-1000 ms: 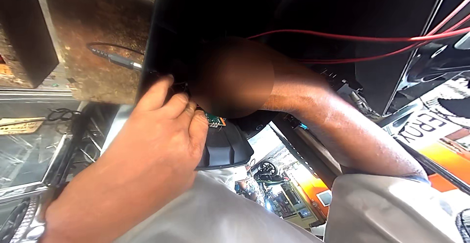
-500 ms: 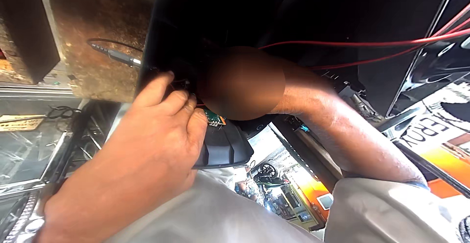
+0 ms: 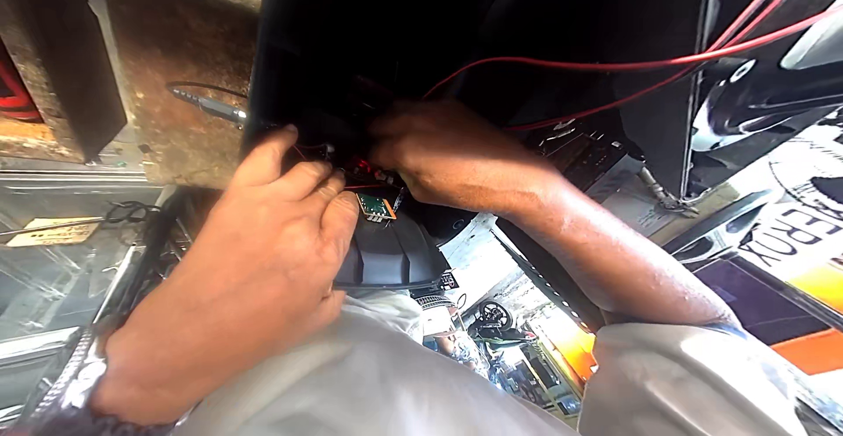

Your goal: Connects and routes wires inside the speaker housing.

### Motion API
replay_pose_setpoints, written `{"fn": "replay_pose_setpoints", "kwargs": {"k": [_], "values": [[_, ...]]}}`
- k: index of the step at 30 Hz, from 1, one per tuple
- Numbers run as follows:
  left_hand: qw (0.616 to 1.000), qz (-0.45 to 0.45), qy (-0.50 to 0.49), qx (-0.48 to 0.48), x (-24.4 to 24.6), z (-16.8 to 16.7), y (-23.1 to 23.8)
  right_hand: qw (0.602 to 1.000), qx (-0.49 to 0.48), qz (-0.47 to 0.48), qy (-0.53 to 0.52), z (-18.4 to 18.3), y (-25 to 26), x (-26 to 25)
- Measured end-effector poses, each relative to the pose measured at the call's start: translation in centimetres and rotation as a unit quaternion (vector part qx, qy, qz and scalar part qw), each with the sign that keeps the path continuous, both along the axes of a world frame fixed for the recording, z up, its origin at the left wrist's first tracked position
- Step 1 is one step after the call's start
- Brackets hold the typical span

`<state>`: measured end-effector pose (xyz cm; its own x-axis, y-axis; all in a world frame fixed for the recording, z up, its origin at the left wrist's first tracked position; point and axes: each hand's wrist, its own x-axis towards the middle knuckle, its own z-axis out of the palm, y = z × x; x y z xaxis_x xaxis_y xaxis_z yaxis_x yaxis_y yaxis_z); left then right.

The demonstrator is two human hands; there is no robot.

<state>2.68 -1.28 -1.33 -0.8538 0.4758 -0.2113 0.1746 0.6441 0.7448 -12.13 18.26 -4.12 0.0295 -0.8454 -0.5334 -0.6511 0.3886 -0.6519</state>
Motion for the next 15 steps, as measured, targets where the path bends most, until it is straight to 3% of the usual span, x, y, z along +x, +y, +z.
{"fn": "replay_pose_setpoints", "kwargs": {"k": [5, 10, 13, 15], "values": [[1.000, 0.000, 0.009, -0.007, -0.2, 0.0, 0.1, 0.999, 0.005, -0.036, 0.005, 2.4, 0.2, 0.5], [1.000, 0.011, 0.014, -0.013, -0.2, -0.4, 0.4, 0.989, -0.072, -0.131, 0.022, 7.0, 0.0, 1.0], [1.000, 0.013, 0.020, -0.004, -0.2, -0.5, 0.5, 0.951, -0.175, -0.253, 0.029, 10.5, 0.5, 1.7], [1.000, 0.008, 0.017, -0.011, -0.2, -0.5, 0.5, 0.887, -0.251, -0.384, 0.049, 12.2, 1.4, 2.3]]}}
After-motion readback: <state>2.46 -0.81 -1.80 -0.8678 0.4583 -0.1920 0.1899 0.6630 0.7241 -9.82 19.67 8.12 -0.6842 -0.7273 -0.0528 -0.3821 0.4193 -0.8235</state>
